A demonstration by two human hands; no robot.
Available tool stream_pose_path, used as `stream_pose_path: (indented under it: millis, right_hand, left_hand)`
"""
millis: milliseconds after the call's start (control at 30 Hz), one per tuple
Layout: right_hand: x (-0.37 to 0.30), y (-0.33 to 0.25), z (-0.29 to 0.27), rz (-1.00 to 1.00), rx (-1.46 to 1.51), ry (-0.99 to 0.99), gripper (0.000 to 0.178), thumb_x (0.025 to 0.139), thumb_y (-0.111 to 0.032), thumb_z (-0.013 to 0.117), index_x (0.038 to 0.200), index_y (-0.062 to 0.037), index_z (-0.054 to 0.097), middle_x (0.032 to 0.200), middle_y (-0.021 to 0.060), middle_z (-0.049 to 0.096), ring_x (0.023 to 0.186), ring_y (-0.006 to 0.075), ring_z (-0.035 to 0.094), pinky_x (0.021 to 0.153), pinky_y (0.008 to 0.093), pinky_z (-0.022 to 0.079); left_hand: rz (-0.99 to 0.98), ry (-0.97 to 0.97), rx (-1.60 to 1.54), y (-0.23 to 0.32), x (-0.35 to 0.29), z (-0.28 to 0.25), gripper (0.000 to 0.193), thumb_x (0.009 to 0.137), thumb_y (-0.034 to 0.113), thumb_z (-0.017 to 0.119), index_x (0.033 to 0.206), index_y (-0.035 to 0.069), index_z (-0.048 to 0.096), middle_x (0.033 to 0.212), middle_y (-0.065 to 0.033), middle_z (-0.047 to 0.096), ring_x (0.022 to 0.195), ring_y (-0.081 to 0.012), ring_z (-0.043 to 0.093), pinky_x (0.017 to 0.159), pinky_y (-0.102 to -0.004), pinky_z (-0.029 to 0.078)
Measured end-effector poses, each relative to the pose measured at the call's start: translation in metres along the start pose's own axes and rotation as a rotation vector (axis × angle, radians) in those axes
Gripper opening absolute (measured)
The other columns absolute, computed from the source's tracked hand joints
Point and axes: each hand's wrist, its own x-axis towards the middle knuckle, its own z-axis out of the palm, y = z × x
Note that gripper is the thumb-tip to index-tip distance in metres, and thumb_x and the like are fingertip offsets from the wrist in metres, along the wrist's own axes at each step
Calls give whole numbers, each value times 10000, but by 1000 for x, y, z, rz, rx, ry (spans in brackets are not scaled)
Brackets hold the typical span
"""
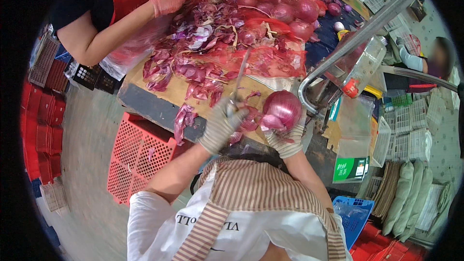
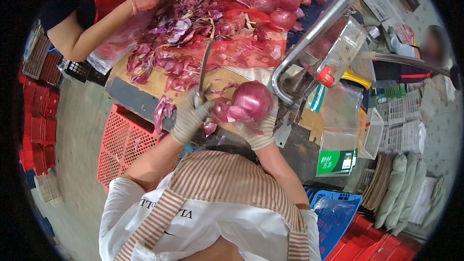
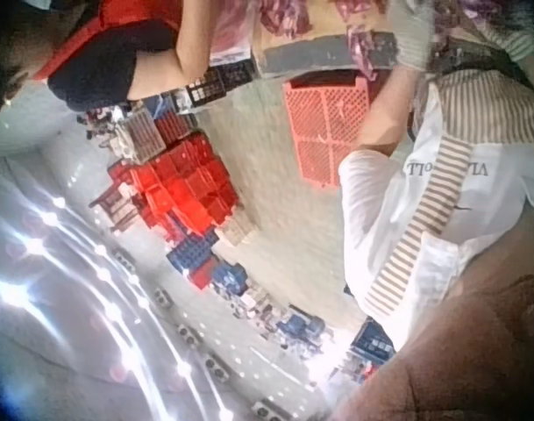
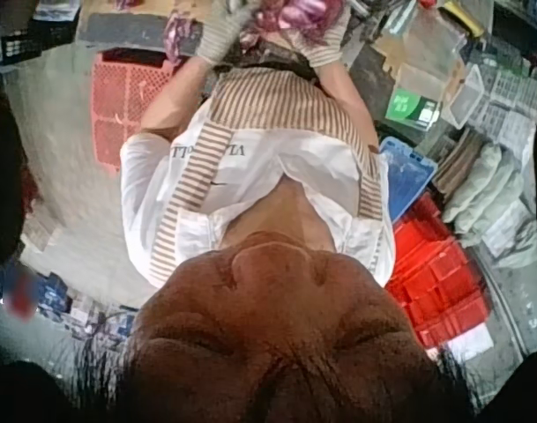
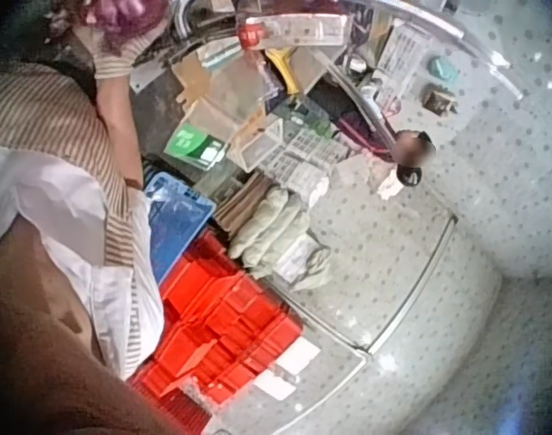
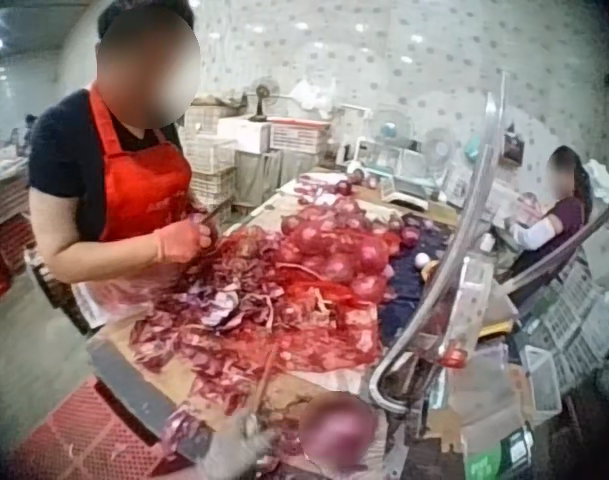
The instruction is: The person peels red onions using a knife, removes the outer layers, and places the peeled onions into plastic bags. The person also weighs the onions on a scale and places them into a blue crate.
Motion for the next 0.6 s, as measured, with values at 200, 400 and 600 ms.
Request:
stream_pose_path:
  millis: [200, 400, 600]
  right_hand:
    - [14, 1, -27, 13, -447, -33, 603, 733, -581, 563, 1101, -108, 498, 1088, 97, 531, 994, 239, 531, 810, 412, 491]
    - [14, -12, -28, -282, -1009, 6, 587, 840, -503, 512, 1194, -37, 472, 1131, 75, 469, 1033, 176, 487, 886, 336, 426]
    - [-19, -5, -2, -114, -628, -85, 645, 714, -398, 698, 1200, -61, 439, 1160, 111, 510, 1061, 257, 516, 929, 423, 423]
  left_hand:
    - [-335, -154, -333, 13, 14, -6, 396, 789, 307, 651, 1054, 27, 556, 674, 5, 527, 602, -87, 501, 520, -215, 412]
    - [-379, -243, -588, 0, 2, 14, 471, 812, 301, 641, 1184, 36, 527, 976, 22, 540, 891, -81, 478, 784, -237, 400]
    - [22, -178, -290, 20, -1, 23, 393, 797, 268, 667, 1094, 28, 573, 959, -9, 581, 856, -90, 515, 768, -244, 427]
